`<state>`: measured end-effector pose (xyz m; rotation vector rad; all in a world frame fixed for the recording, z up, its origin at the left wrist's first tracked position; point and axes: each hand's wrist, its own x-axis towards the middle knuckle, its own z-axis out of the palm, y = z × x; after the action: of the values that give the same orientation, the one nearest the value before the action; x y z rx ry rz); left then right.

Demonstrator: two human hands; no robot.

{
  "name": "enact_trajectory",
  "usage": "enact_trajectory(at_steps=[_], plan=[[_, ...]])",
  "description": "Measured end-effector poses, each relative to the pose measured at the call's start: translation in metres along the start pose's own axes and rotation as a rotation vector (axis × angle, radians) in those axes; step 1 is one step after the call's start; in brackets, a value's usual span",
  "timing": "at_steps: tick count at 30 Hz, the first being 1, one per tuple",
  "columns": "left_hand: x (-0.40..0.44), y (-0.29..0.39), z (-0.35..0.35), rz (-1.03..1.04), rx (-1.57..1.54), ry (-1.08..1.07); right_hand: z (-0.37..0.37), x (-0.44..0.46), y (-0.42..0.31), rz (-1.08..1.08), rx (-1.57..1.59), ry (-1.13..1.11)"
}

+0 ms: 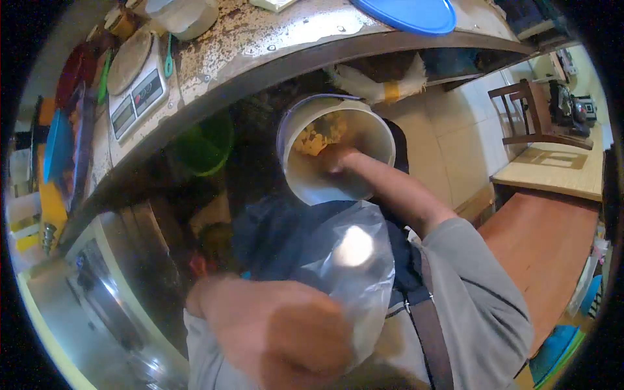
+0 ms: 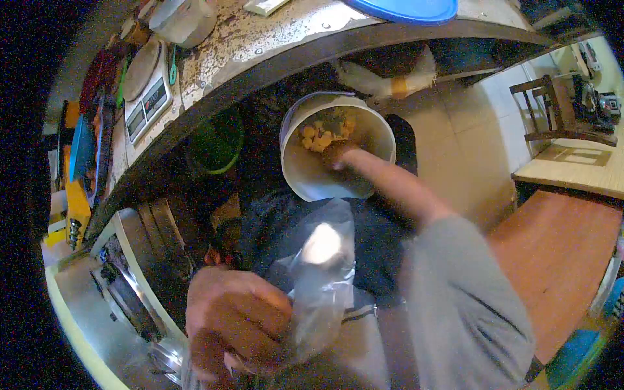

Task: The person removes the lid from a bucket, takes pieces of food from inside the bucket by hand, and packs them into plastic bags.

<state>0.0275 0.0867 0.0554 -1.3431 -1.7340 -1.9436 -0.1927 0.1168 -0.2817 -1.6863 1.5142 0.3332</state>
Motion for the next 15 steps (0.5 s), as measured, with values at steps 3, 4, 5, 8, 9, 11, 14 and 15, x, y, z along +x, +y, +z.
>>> enact_trajectory(at_steps=[3,4,5,8,9,11,14,15], plan=[[-0.032,0.005,0.009,0.049,0.736,-0.129,-0.003,-0.011,-0.015,0.035,-0.114,-0.059],[-0.003,0.008,0.001,0.010,0.355,0.025,-0.017,-0.028,-0.026,-0.014,-0.079,0.059],[0.002,0.008,-0.001,-0.008,0.163,0.095,-0.022,-0.035,-0.026,-0.028,-0.064,0.117],[-0.010,0.001,-0.001,-0.391,0.276,0.616,-0.031,-0.045,-0.022,0.054,0.200,0.114],[-0.014,-0.006,0.000,-0.603,0.365,0.849,-0.034,-0.056,-0.025,0.053,0.199,0.123],[-0.024,-0.035,-0.002,-0.895,0.466,1.149,-0.040,-0.093,-0.028,-0.041,0.582,0.585],[-0.074,-0.096,-0.007,-0.976,0.515,1.212,-0.040,-0.125,-0.021,-0.191,1.041,0.768],[-0.086,-0.112,-0.006,-0.978,0.505,1.204,-0.044,-0.141,-0.025,-0.180,1.046,0.772]])
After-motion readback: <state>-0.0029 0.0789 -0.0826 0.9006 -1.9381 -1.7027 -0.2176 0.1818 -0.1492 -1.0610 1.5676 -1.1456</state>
